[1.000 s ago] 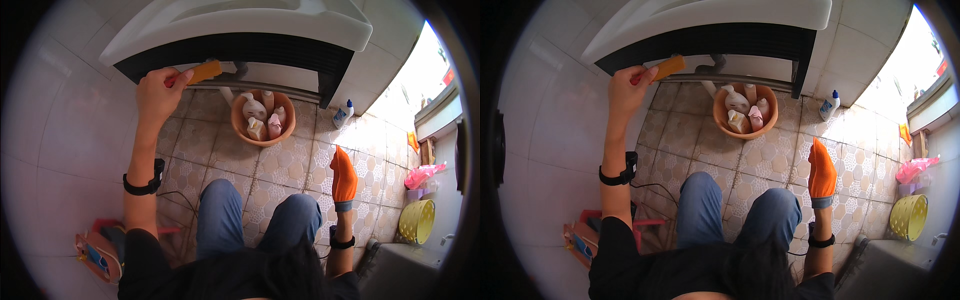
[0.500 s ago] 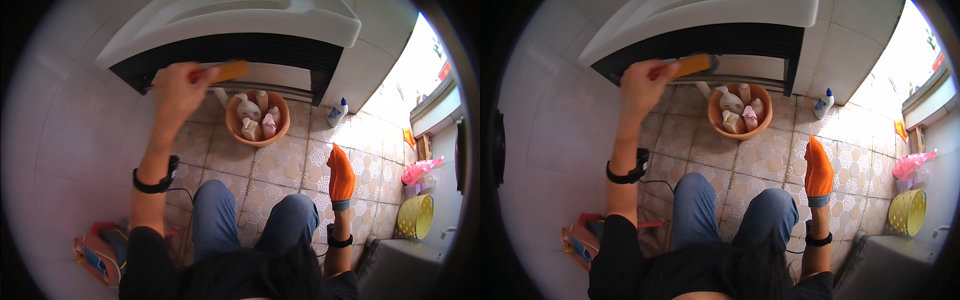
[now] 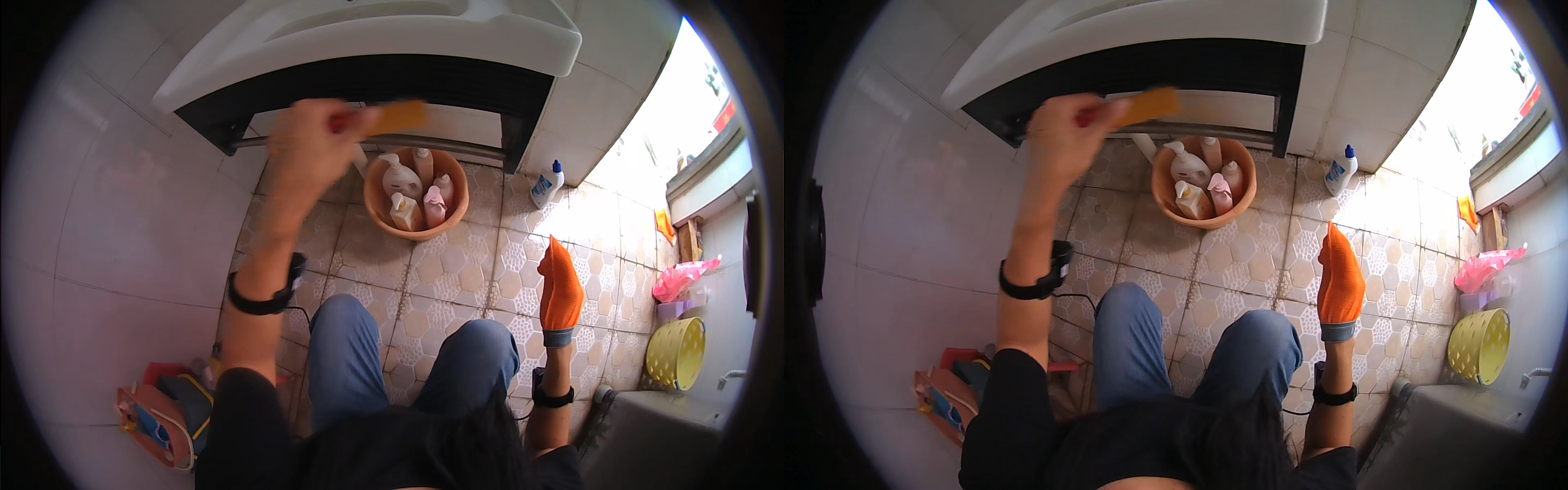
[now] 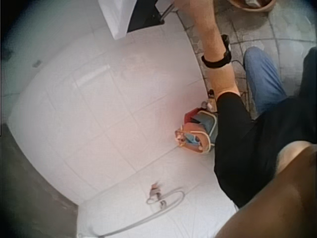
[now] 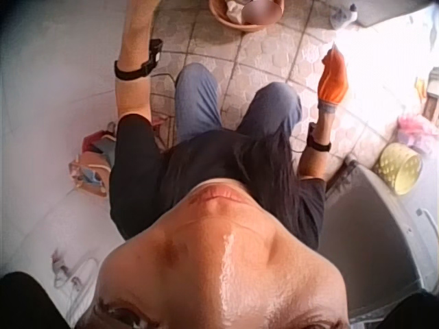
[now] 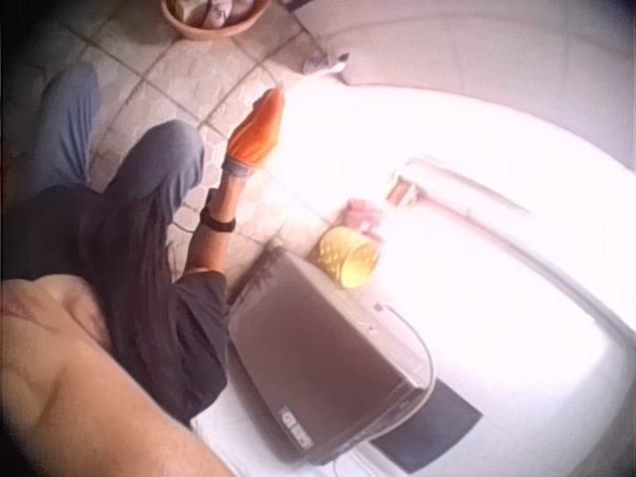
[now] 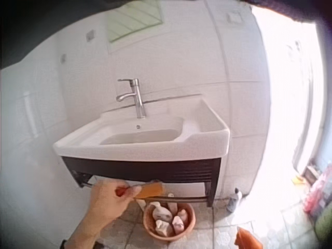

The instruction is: The person scrubs the black rim of a bathroom sink using a brush while wearing a single orange glove.

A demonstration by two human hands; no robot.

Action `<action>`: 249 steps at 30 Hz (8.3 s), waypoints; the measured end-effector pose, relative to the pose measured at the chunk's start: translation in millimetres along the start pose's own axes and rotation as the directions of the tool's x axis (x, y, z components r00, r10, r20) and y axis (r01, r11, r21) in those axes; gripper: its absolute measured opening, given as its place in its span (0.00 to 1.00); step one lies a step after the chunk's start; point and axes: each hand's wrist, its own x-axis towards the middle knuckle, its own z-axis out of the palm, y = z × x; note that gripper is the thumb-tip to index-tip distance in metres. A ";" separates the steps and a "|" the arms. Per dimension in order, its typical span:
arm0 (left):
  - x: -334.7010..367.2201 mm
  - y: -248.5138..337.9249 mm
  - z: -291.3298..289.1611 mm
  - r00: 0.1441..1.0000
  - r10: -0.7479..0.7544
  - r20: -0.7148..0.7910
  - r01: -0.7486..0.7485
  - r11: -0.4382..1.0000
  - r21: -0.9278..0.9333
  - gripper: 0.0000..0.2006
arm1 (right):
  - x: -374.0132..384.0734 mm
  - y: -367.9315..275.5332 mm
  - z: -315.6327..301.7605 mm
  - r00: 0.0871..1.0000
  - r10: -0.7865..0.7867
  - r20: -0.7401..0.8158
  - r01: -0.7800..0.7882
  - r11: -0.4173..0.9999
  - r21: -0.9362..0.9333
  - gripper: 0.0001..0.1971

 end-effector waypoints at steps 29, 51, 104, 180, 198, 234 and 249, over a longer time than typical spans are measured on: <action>16.1 -4.3 19.4 0.996 0.086 -0.035 -0.090 0.981 -0.173 0.24 | 2.1 7.7 3.7 0.992 0.120 0.025 -0.123 0.957 0.265 0.23; 15.2 3.0 36.2 0.977 0.166 -0.135 -0.198 0.943 -0.269 0.25 | 6.9 -20.1 11.9 0.996 0.069 0.050 -0.077 0.981 0.176 0.21; 4.0 -6.9 44.7 0.993 0.017 -0.119 -0.047 0.966 -0.256 0.28 | 15.0 -26.6 12.9 0.998 -0.008 0.068 0.001 0.996 0.089 0.23; -188.6 -104.0 119.4 0.877 -0.472 0.085 0.271 0.341 -0.900 0.10 | 167.3 -178.2 76.1 0.581 -0.813 0.035 0.558 0.367 -0.744 0.09; -184.1 -108.5 87.7 0.904 -0.427 0.023 0.191 0.355 -0.915 0.11 | 152.8 -195.0 72.1 0.727 -0.663 0.181 0.559 0.417 -0.717 0.07; -203.8 -131.1 84.0 0.827 -0.561 -0.048 0.284 0.489 -0.825 0.12 | 170.7 -210.9 17.9 0.883 -0.328 0.337 0.453 0.402 -0.796 0.07; -215.4 -144.6 86.3 0.811 -0.584 -0.029 0.319 0.483 -0.816 0.12 | 187.0 -191.6 4.8 0.778 -0.475 0.412 0.616 0.442 -0.652 0.08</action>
